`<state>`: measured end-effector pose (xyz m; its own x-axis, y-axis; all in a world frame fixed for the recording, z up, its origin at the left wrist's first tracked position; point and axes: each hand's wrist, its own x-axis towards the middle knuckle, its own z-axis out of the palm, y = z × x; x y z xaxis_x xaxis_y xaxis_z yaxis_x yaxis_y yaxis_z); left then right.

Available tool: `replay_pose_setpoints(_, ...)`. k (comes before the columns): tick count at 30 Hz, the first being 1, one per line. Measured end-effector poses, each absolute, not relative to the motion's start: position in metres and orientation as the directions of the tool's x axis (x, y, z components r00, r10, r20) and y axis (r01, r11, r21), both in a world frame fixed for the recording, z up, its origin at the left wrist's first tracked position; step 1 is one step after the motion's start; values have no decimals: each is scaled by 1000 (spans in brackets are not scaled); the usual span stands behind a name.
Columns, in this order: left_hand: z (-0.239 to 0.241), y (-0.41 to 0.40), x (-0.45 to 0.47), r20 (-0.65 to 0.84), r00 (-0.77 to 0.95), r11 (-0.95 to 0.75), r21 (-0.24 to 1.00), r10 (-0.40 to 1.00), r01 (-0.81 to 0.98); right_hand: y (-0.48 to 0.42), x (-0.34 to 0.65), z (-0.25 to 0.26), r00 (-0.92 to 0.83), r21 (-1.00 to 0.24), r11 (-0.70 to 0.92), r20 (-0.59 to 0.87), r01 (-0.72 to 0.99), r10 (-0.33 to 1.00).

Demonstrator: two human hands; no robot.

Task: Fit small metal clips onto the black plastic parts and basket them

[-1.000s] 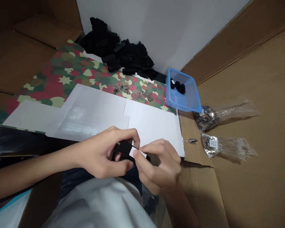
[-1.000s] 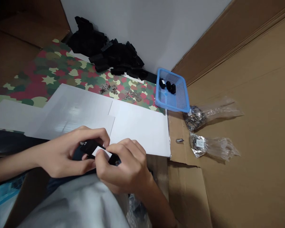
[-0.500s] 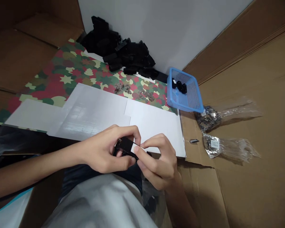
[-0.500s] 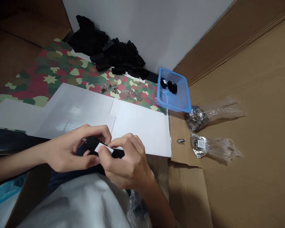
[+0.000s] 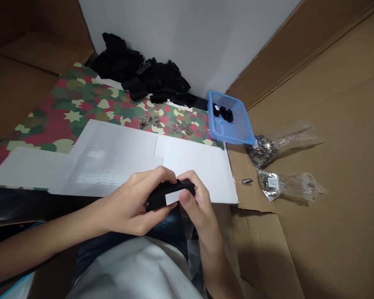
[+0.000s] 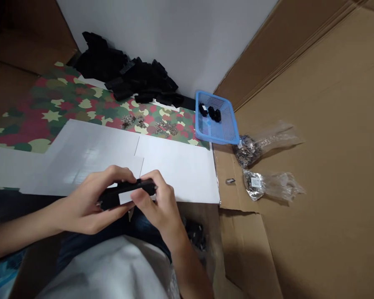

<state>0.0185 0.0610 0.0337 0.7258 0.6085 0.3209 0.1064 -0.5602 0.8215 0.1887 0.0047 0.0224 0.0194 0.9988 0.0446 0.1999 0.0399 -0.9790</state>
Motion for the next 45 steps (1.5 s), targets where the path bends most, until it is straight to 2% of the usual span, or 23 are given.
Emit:
replay_pose_setpoints(5,34,60,22,246,718,-424,902,651,75,6,173,4,184,-996,80,71,-42,980)
replay_pose_setpoints(12,31,67,27,142,667,-344,922,732,181,11,177,-1,237,-995,70,84,66,968)
replay_pose_setpoints(15,26,68,33,176,657,-303,950,733,83,10,176,-1,230,-995,66,82,78,970)
replay_pose_setpoints(19,18,72,42,85,681,-152,988,727,38,13,179,-8,215,-999,-3,9,54,977)
replay_pose_setpoints(22,14,80,41,6,705,-162,975,709,155,30,203,-11,179,-981,-119,-91,150,980)
replay_pose_setpoints(25,11,91,30,-46,630,-186,937,775,297,71,256,-3,187,-940,-170,-118,294,975)
replay_pose_setpoints(30,2,103,2,21,479,-209,916,877,342,140,359,35,424,-843,-156,92,514,901)
replay_pose_setpoints(33,-7,106,-14,61,436,-246,891,898,382,150,378,38,474,-739,-194,187,645,861)
replay_pose_setpoints(35,-13,110,-22,67,459,-294,846,886,444,145,362,26,413,-676,-163,227,719,882)
replay_pose_setpoints(37,-16,117,-26,71,523,-389,754,849,529,137,327,8,280,-617,-80,234,783,931)
replay_pose_setpoints(39,-19,124,-24,71,606,-508,627,793,591,128,283,-8,86,-562,43,201,826,976)
replay_pose_setpoints(42,-22,132,-14,62,685,-626,472,726,621,116,226,-23,-175,-480,217,130,850,976)
replay_pose_setpoints(45,-25,138,-6,57,707,-665,400,705,630,113,206,-23,-279,-402,284,73,870,957)
